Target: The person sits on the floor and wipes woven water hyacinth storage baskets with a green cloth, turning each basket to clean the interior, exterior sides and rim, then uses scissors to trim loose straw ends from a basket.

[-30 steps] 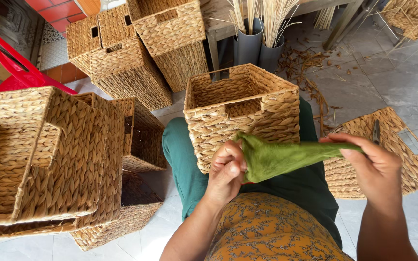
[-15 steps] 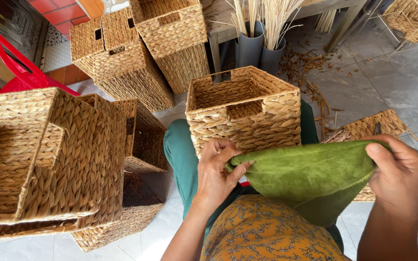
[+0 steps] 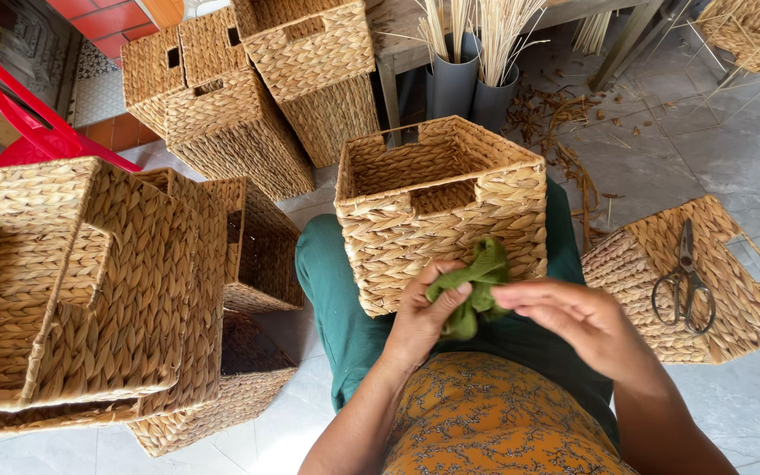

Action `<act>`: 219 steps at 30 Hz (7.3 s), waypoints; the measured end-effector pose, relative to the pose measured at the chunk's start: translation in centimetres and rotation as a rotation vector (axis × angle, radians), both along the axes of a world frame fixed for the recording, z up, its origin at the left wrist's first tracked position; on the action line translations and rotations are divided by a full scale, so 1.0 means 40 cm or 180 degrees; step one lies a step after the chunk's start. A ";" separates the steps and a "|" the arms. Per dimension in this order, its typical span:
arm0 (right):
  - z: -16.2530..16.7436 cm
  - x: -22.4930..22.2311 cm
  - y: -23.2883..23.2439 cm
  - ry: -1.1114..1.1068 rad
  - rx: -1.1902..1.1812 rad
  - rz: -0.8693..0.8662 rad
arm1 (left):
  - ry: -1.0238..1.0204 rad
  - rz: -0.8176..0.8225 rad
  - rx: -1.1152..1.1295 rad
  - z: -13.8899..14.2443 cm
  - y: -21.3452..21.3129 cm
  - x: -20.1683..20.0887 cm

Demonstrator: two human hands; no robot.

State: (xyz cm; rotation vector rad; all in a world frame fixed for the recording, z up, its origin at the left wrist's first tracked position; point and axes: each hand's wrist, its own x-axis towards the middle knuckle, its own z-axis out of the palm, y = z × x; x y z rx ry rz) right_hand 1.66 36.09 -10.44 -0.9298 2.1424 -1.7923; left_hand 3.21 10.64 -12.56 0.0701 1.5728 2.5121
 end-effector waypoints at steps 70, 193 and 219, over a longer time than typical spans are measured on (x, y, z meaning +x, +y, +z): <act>-0.082 -0.071 -0.475 0.2635 0.1212 -0.0342 | 0.1523 0.1639 -0.1575 0.002 -0.310 -0.276; -0.087 -0.104 -0.120 0.2818 0.1493 -0.1841 | 0.1574 0.1921 -0.1462 0.007 -0.264 -0.254; -0.033 -0.177 -0.142 0.3061 0.1472 -0.1493 | 0.1531 0.1850 -0.1277 -0.018 -0.277 -0.261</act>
